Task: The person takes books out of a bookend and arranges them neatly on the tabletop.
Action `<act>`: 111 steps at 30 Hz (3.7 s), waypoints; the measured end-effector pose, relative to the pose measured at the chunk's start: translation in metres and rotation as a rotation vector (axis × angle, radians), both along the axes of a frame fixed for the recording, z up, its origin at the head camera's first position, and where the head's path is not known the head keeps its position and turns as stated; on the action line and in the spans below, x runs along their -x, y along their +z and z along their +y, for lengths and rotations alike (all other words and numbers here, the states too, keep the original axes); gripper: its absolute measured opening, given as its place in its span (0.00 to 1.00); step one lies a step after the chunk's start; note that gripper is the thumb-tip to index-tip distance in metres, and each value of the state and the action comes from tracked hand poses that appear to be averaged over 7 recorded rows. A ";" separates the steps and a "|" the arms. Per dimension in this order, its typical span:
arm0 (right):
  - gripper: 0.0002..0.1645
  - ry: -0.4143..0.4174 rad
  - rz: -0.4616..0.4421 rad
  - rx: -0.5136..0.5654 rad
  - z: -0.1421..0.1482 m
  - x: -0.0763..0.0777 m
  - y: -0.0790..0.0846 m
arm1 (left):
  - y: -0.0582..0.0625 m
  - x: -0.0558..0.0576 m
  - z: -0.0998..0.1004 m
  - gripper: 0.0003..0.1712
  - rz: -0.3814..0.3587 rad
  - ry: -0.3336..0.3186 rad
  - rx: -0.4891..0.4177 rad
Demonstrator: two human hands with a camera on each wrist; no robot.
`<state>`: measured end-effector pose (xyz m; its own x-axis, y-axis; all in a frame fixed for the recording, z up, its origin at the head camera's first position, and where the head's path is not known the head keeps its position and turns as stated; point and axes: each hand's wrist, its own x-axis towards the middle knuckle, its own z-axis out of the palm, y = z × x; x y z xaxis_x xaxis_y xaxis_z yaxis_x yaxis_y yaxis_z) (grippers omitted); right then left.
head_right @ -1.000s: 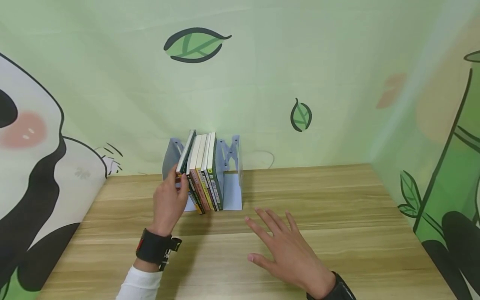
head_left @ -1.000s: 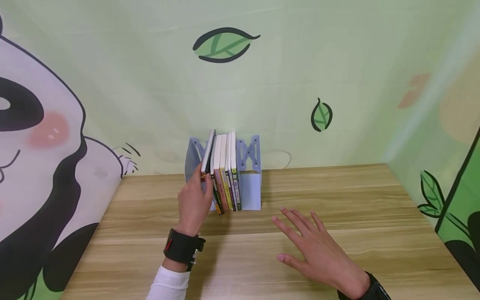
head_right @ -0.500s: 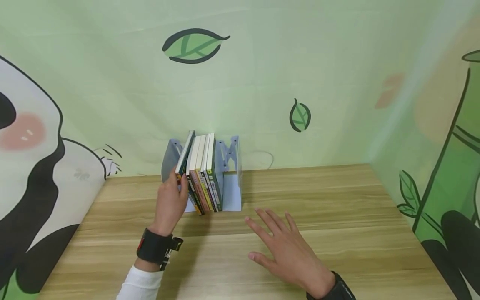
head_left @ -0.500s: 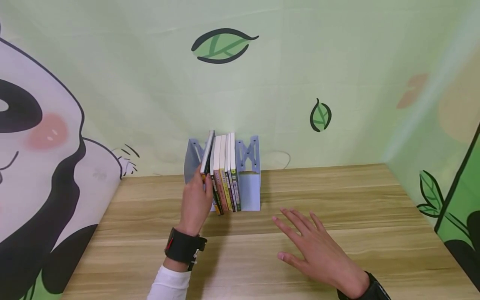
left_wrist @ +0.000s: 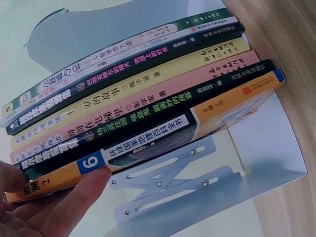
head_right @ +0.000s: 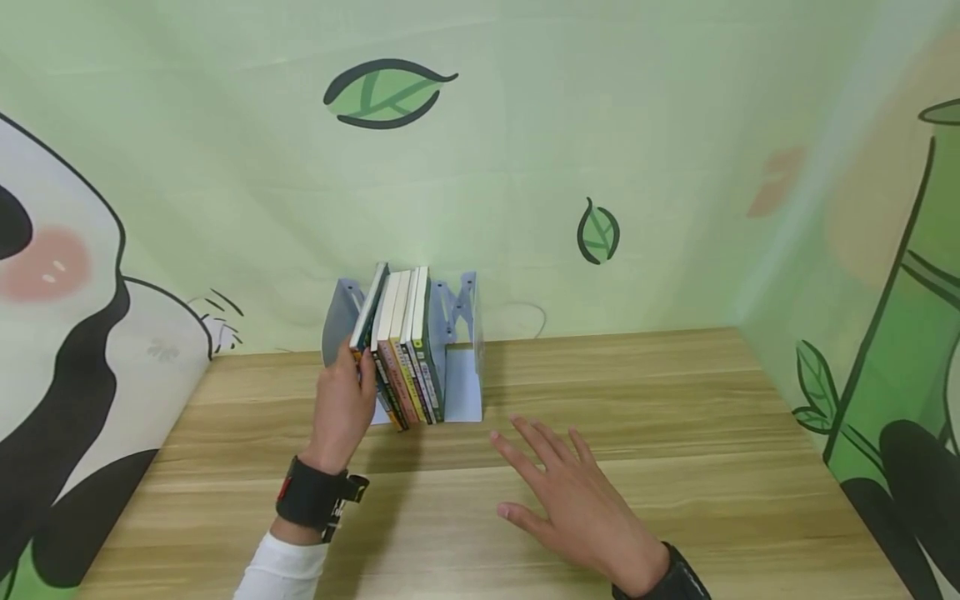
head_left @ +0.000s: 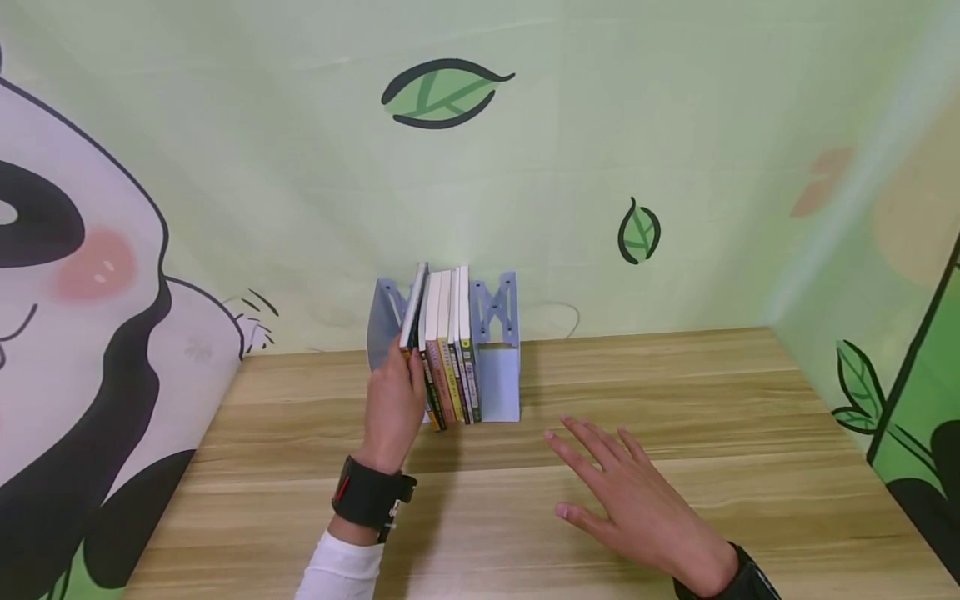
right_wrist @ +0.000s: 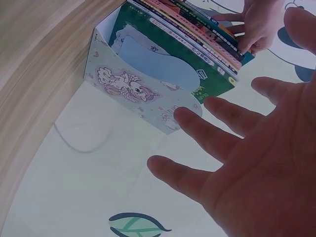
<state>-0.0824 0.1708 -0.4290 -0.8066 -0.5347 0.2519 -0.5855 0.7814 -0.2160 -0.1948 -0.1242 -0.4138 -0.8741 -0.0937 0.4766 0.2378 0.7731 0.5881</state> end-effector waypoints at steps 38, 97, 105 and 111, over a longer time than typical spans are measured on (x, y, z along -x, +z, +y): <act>0.45 0.033 -0.015 0.011 -0.003 -0.001 -0.001 | 0.022 -0.017 0.001 0.14 0.184 0.025 -0.055; 0.49 0.021 0.092 -0.006 0.002 0.004 0.011 | 0.079 -0.039 -0.006 0.16 0.528 0.086 -0.240; 0.45 0.025 0.158 0.047 0.001 0.005 0.015 | 0.088 -0.049 -0.008 0.17 0.628 0.142 -0.259; 0.44 0.026 0.197 0.064 0.000 0.004 0.015 | 0.093 -0.055 -0.009 0.17 0.662 0.169 -0.289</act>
<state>-0.0867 0.1708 -0.4136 -0.7243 -0.5326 0.4378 -0.6412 0.7538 -0.1438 -0.1394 -0.1328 -0.3207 -0.3749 -0.4028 0.8350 0.5048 0.6668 0.5483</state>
